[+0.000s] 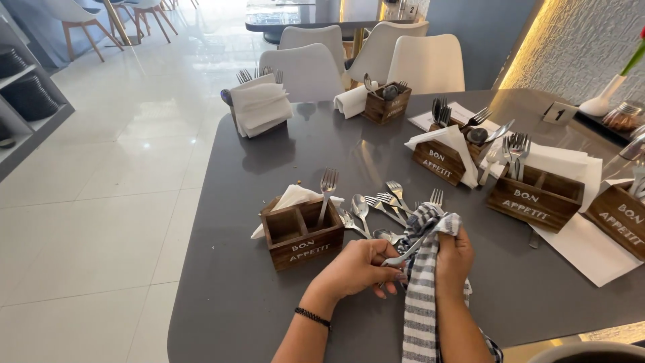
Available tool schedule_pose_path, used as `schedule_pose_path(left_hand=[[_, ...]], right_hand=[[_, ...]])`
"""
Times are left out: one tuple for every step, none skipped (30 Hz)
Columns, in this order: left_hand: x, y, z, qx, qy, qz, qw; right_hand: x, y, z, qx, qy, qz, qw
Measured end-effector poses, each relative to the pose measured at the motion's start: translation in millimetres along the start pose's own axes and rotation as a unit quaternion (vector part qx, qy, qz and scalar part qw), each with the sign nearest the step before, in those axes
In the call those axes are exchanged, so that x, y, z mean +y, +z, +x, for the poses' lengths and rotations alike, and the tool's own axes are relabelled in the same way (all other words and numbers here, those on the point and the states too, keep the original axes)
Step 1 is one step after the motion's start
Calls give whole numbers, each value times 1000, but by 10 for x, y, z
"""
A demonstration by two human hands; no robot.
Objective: Cleaning and polishing forks, spoons, and knives with a cloth and folding napkins to put into wooden holders.
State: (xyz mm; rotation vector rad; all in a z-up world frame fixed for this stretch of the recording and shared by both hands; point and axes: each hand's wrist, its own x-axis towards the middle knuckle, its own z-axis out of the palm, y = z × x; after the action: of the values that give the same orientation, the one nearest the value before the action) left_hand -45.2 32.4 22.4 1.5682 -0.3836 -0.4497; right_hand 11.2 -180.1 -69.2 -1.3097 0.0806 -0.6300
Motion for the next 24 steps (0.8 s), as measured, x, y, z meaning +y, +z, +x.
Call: schedule_pose_path(left_hand=[[-12, -6, -6, -15, 2, 1, 1000], [-51, -8, 18, -15, 2, 2, 1000], [-91, -13, 44, -14, 10, -10, 1000], [-135, -18, 76, -13, 19, -23, 999], [-182, -21, 120, -10, 21, -23, 999], [-233, -31, 147, 11, 46, -73, 996], [-285, -40, 178, 33, 70, -121, 990], [-300, -20, 201, 36, 70, -121, 989], [-315, 2, 228, 67, 65, -149, 984], [-330, 31, 254, 97, 59, -176, 978], [-390, 65, 303, 99, 58, -176, 978], [-448, 93, 352, 116, 59, -216, 968], [-508, 121, 403, 133, 60, -255, 956], [-510, 126, 406, 135, 59, -255, 956], [-513, 131, 409, 162, 28, -312, 936], [-519, 140, 416, 188, -3, -369, 910], [-530, 104, 405, 189, -4, -369, 910], [-535, 78, 397, 188, -8, -415, 890], [-539, 52, 389, 186, -11, -460, 868], [-431, 52, 327, 186, -13, -460, 868], [-325, 52, 266, 134, 8, -465, 875], [-230, 53, 194, 82, 28, -468, 879], [-211, 78, 197, 82, 25, -469, 879], [-190, 102, 196, 102, 19, -458, 883]], right_hand=[[106, -61, 68, 33, 3, 19, 999], [292, -223, 192, 32, 3, 20, 999], [481, -380, 319, 102, 39, 0, 994], [669, -533, 463, 167, 76, -21, 983], [576, -535, 445, 165, 75, -21, 983], [489, -524, 415, 172, 74, -27, 982], [404, -515, 389, 180, 73, -34, 980], [261, -322, 238, 177, 75, -34, 981], [117, -132, 90, 85, 21, -43, 995], [-33, 45, -66, -8, -32, -52, 998], [-193, 165, -214, -9, -31, -51, 998], [-349, 289, -362, -40, -95, -142, 984], [-506, 412, -508, -71, -159, -232, 957], [-632, 498, -569, -72, -157, -231, 957], [-756, 584, -630, -99, -288, -301, 904], [-880, 664, -688, -125, -411, -364, 826], [-850, 665, -702, -126, -409, -364, 827], [-830, 658, -714, -142, -399, -361, 831], [-810, 651, -726, -159, -389, -358, 834], [-776, 636, -736, -159, -388, -359, 834], [-741, 621, -746, -195, -338, -329, 860], [-698, 601, -773, -229, -286, -296, 882], [-692, 594, -740, -229, -284, -297, 883], [-687, 590, -710, -235, -268, -287, 889]])
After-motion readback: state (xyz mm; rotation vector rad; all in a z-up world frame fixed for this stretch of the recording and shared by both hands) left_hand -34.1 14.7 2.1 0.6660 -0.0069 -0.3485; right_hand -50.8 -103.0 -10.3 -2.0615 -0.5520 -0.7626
